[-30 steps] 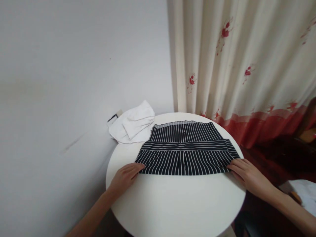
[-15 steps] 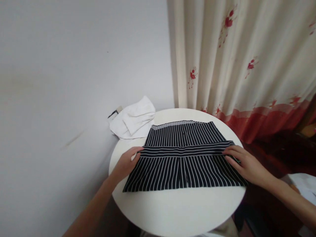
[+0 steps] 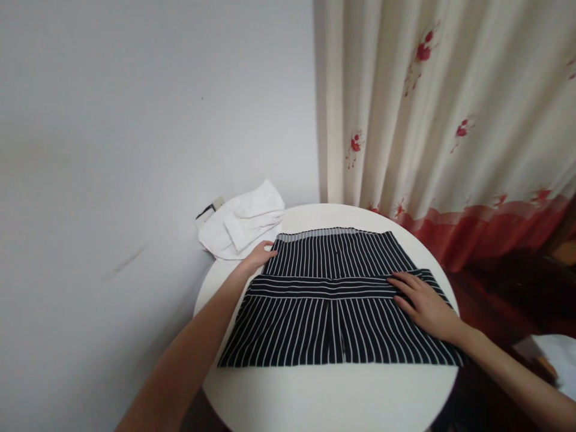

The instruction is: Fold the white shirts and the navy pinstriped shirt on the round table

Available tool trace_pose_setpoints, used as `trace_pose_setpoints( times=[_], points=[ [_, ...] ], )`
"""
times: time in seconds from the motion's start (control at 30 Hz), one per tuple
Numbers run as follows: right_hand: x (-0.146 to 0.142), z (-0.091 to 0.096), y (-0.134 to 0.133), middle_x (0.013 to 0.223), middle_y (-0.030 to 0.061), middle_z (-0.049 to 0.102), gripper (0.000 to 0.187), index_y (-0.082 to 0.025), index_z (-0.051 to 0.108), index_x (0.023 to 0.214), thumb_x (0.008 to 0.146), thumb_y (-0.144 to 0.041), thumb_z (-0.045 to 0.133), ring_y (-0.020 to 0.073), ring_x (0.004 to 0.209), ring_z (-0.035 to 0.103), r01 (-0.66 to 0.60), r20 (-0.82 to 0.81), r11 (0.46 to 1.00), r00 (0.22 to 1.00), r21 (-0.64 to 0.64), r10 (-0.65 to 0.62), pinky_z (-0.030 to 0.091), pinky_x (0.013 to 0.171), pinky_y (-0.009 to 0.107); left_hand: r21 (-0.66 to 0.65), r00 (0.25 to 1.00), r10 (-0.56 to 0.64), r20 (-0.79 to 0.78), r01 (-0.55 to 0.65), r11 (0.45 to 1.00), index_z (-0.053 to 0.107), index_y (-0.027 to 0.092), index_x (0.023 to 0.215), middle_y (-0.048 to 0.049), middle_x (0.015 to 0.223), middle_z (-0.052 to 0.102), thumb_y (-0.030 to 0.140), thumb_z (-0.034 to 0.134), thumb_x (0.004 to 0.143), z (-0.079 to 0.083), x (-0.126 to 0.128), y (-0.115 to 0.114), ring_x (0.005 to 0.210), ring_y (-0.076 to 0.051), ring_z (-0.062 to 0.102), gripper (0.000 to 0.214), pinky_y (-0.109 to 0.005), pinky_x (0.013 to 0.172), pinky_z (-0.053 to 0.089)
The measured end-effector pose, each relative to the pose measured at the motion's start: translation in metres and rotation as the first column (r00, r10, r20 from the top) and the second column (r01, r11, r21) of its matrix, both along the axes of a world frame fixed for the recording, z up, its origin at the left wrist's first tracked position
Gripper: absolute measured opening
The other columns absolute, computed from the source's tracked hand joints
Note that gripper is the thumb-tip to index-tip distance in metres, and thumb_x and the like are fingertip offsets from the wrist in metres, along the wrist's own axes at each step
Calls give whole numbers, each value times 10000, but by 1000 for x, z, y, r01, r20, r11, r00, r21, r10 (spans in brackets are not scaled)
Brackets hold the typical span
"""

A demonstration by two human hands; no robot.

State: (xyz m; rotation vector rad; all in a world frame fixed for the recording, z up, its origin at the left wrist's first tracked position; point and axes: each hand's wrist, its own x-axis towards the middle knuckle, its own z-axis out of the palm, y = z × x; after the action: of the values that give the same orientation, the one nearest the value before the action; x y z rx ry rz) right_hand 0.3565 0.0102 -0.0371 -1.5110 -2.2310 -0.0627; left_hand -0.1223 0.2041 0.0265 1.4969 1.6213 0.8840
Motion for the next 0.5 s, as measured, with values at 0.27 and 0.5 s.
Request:
trace_pose_setpoints(
  times=[0.27,0.5],
  points=[
    [-3,5,-2,1466,101,535,456,-238,588,1364,993,-468,456,306,1360,482,14,9,1000,1000,-10,-14,393,1148,530,-4,828,-273,490,315,949,656,162,1196,-114,1180,694,155,770,678,12,3,-2,927,-212,692,531,-342,816,567],
    [-2,4,-2,1467,99,533,450,-238,583,1366,992,-457,465,310,1358,484,4,13,1000,1000,-9,-4,402,1140,539,76,844,-196,500,182,980,607,132,1343,-105,1065,725,138,711,705,12,-8,10,811,-155,663,647,-276,731,534]
  ],
)
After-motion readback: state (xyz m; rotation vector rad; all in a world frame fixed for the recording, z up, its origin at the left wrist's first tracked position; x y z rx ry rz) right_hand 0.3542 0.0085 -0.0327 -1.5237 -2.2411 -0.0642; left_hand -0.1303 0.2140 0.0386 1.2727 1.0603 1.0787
